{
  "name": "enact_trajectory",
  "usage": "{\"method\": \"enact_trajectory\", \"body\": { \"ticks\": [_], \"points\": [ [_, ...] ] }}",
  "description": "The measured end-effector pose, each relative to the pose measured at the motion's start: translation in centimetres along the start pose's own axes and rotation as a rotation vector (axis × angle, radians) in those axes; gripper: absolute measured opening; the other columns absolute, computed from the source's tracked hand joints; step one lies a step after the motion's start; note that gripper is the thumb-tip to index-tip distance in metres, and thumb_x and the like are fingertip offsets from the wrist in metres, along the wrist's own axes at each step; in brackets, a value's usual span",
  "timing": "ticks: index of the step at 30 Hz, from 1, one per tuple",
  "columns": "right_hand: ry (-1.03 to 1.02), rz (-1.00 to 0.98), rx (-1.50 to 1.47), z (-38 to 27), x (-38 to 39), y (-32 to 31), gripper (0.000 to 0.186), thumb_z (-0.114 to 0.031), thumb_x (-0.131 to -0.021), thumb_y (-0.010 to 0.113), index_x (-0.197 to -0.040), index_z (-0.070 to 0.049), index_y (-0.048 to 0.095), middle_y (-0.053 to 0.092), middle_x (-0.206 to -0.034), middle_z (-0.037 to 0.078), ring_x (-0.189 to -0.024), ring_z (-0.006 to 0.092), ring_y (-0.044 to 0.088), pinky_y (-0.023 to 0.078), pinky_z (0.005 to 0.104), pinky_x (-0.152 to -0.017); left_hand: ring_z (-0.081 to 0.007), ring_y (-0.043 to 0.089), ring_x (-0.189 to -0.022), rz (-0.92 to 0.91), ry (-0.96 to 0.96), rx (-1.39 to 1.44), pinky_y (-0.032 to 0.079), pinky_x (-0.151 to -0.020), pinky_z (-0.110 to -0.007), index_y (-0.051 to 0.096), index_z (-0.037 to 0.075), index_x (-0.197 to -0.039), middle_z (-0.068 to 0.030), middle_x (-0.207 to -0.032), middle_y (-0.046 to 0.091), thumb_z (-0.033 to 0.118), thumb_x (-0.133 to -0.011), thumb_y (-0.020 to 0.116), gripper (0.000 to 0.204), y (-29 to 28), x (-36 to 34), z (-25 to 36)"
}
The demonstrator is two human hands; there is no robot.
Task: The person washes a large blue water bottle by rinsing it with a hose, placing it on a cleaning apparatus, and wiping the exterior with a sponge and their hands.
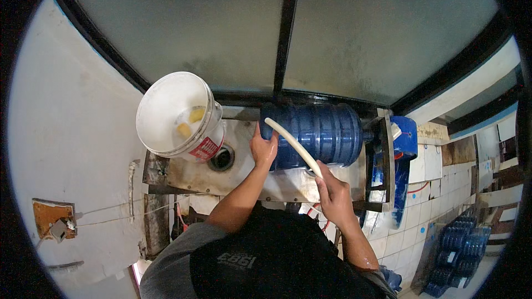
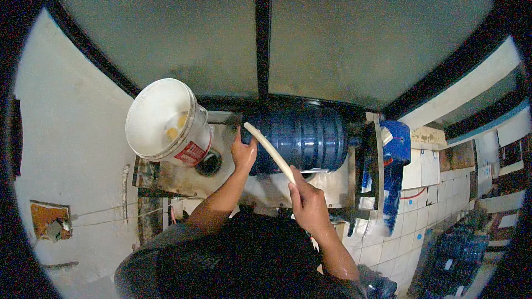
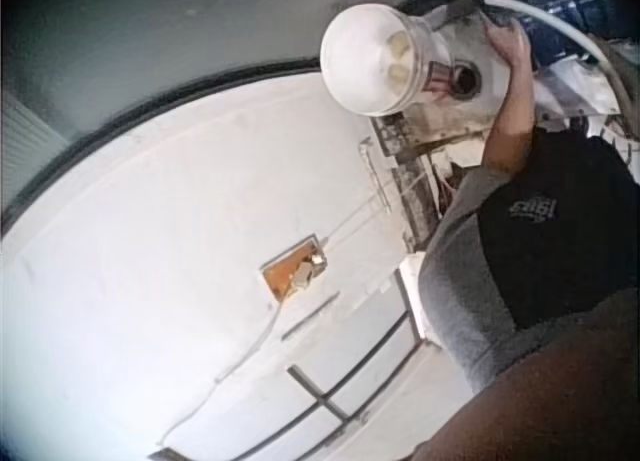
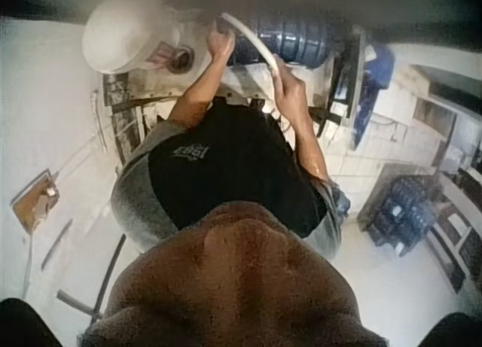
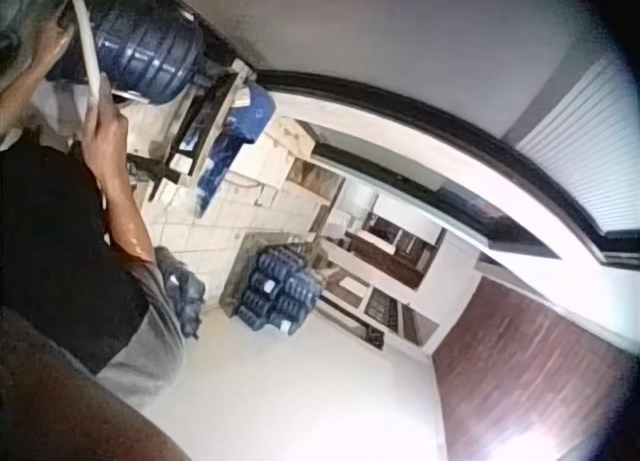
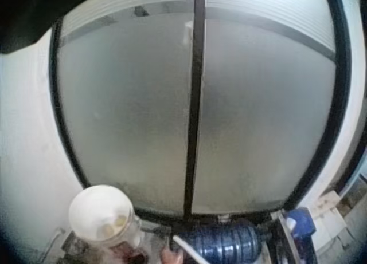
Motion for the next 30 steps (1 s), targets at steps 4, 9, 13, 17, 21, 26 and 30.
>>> {"method": "enact_trajectory", "body": {
  "ticks": [4, 9, 13, 17, 21, 26, 30],
  "points": [
    [-0.004, -0.019, -0.037, 0.7, 0.8, 0.0, 0.045, -0.015, -0.103, 0.058, -0.147, -0.007, 0.053, 0.07, -0.089, 0.028, -0.078, 0.0351, 0.075, 0.056, 0.0399, -0.069, -0.0405, 0.051, -0.138, 0.197, 0.415, -0.046, 0.044, -0.111, -0.044, 0.05, -0.003, -0.145, -0.0266, -0.145, 0.054, 0.016, -0.092, 0.071, 0.06, -0.9, 2.2, 2.3],
    [0.068, -0.021, -0.078, 2.9, 1.3, 0.9, 0.045, -0.014, -0.103, 0.057, -0.147, -0.006, 0.052, 0.071, -0.087, 0.026, -0.075, 0.0303, 0.074, 0.055, 0.0378, -0.07, -0.0411, 0.049, -0.14, 0.338, 0.619, -0.187, 0.043, -0.113, -0.045, 0.053, -0.001, -0.144, -0.0233, -0.145, 0.056, 0.012, -0.098, 0.063, 0.049, -1.1, 3.8, 4.3],
    [0.037, 0.025, -0.117, 2.9, 1.3, 1.1, 0.046, -0.015, -0.103, 0.057, -0.148, -0.006, 0.052, 0.071, -0.087, 0.025, -0.073, 0.0261, 0.073, 0.055, 0.0367, -0.069, -0.0413, 0.057, -0.131, 0.317, 0.44, -0.08, 0.047, -0.107, -0.044, 0.056, 0.001, -0.141, -0.0225, -0.143, 0.058, 0.026, -0.095, 0.071, 0.055, -1.2, 2.2, 3.3],
    [0.049, 0.069, -0.071, 3.4, 1.3, 0.3, 0.046, -0.015, -0.103, 0.058, -0.148, -0.006, 0.052, 0.071, -0.088, 0.025, -0.073, 0.0245, 0.072, 0.055, 0.0363, -0.069, -0.0411, 0.064, -0.119, 0.082, 0.016, -0.112, 0.05, -0.099, -0.045, 0.056, -0.001, -0.139, -0.0253, -0.131, 0.065, 0.043, -0.083, 0.081, 0.075, -0.3, 0.8, 0.5],
    [0.104, 0.016, -0.078, 3.8, 1.8, -0.3, 0.045, -0.015, -0.103, 0.058, -0.148, -0.007, 0.052, 0.072, -0.088, 0.024, -0.074, 0.0231, 0.072, 0.055, 0.036, -0.07, -0.0433, 0.067, -0.111, 0.176, 0.085, 0.057, 0.052, -0.096, -0.046, 0.054, -0.004, -0.138, -0.0285, -0.118, 0.069, 0.041, -0.082, 0.083, 0.077, -0.4, 3.4, -1.1],
    [0.089, -0.03, -0.101, 4.7, 2.8, 0.4, 0.046, -0.013, -0.103, 0.058, -0.148, -0.007, 0.053, 0.072, -0.089, 0.025, -0.077, 0.0257, 0.074, 0.056, 0.037, -0.071, -0.0438, 0.064, -0.119, 0.271, 0.324, 0.071, 0.05, -0.101, -0.046, 0.046, -0.005, -0.145, -0.0304, -0.129, 0.063, 0.032, -0.086, 0.082, 0.078, 0.9, 7.0, -2.5],
    [0.1, -0.006, -0.056, 4.7, 2.9, -0.4, 0.045, -0.012, -0.102, 0.058, -0.147, -0.006, 0.053, 0.072, -0.09, 0.026, -0.079, 0.0279, 0.075, 0.056, 0.0374, -0.072, -0.0404, 0.06, -0.125, 0.159, 0.36, 0.192, 0.048, -0.105, -0.045, 0.039, -0.002, -0.151, -0.0264, -0.139, 0.059, 0.035, -0.086, 0.082, 0.086, 4.7, 6.3, -4.8]
  ]
}}
Point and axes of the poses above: each hand's wrist, its own x-axis away from the middle knuckle, its own y-axis out of the palm, z = x × y, the point moved 10 cm from there along -x, towards the middle knuckle
